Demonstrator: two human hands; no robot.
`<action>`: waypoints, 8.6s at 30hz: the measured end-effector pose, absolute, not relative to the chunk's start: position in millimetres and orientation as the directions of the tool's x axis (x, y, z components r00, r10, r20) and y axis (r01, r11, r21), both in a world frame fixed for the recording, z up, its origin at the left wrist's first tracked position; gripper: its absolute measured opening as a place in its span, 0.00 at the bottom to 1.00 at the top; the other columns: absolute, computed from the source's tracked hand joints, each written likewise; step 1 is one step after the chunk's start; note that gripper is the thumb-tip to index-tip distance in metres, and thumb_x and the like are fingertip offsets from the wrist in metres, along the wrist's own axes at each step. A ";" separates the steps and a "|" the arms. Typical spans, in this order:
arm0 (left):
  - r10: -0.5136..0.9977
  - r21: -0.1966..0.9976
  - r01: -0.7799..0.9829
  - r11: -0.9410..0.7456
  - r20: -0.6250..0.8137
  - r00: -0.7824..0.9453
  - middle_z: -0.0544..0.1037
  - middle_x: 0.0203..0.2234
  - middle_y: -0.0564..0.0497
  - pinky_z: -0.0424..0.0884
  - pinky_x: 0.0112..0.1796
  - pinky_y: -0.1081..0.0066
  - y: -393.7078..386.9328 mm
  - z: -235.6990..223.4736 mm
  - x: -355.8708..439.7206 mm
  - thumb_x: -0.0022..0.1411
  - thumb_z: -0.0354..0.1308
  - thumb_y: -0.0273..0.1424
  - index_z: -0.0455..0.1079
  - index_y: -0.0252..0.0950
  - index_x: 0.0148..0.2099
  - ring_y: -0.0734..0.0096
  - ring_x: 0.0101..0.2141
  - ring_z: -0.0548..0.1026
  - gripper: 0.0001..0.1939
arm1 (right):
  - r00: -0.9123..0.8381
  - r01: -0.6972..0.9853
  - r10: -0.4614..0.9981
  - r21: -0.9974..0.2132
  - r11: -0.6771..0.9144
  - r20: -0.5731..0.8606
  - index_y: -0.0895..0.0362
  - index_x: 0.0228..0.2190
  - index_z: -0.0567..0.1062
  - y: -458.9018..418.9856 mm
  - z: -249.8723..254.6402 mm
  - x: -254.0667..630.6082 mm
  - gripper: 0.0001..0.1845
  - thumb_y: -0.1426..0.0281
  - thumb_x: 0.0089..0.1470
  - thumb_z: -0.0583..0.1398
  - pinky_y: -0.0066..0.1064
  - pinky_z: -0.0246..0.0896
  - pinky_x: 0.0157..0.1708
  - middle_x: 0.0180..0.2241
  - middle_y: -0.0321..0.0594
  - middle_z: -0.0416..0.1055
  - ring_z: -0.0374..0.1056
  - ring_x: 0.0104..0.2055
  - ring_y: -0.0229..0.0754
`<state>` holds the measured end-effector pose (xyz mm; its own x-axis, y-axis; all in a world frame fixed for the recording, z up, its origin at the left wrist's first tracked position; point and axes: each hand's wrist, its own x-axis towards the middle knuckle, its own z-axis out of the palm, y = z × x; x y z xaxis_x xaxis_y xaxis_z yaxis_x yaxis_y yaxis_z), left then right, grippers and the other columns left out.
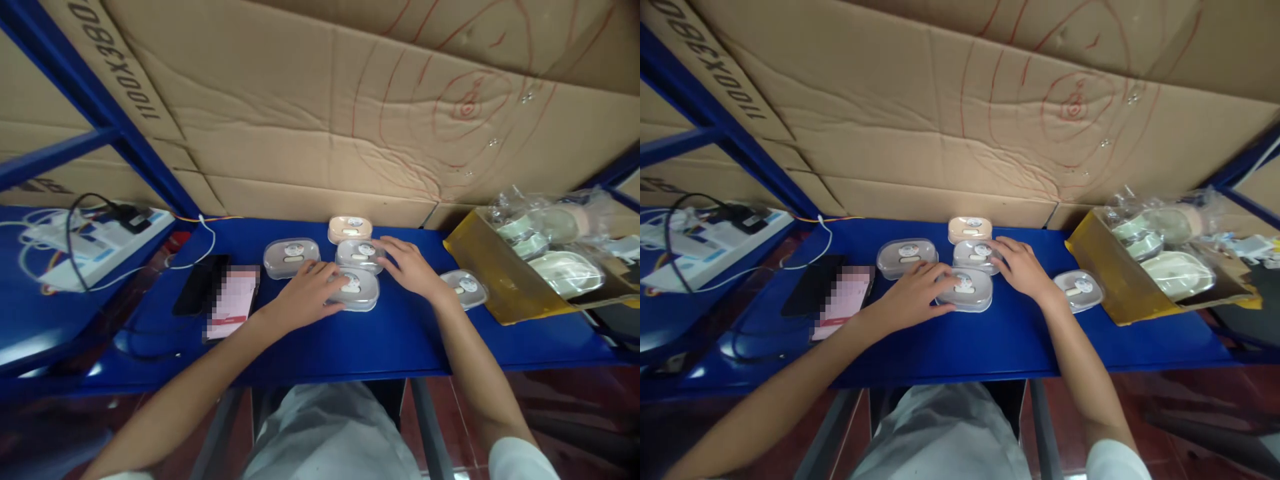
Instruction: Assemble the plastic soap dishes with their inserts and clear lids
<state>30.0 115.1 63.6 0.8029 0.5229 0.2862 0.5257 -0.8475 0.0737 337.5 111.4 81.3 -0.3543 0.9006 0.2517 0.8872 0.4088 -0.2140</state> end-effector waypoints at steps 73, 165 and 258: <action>0.843 0.184 0.876 -0.447 0.415 0.343 0.72 0.62 0.33 0.65 0.61 0.44 176.8 54.9 9.8 0.79 0.51 0.39 0.72 0.37 0.64 0.41 0.62 0.71 0.20 | -0.157 0.975 0.960 -0.119 0.188 0.231 0.59 0.61 0.76 221.1 94.5 334.0 0.24 0.68 0.73 0.51 0.53 0.63 0.63 0.59 0.58 0.77 0.74 0.61 0.60; 0.829 0.188 0.808 -0.558 0.107 0.548 0.81 0.48 0.39 0.74 0.49 0.57 135.1 66.8 36.7 0.73 0.54 0.24 0.76 0.33 0.54 0.50 0.51 0.80 0.12 | -0.437 0.813 0.856 -0.286 0.508 0.278 0.51 0.59 0.77 87.9 47.8 317.9 0.21 0.58 0.76 0.52 0.49 0.60 0.57 0.52 0.45 0.82 0.70 0.54 0.53; 0.739 0.274 0.715 -0.643 0.469 0.485 0.76 0.59 0.39 0.74 0.56 0.52 16.1 24.1 -21.9 0.76 0.52 0.26 0.70 0.43 0.65 0.52 0.58 0.76 0.19 | -0.636 0.670 0.748 -0.346 0.657 0.190 0.45 0.62 0.74 5.9 47.2 256.3 0.21 0.54 0.74 0.56 0.55 0.56 0.70 0.65 0.40 0.73 0.66 0.69 0.50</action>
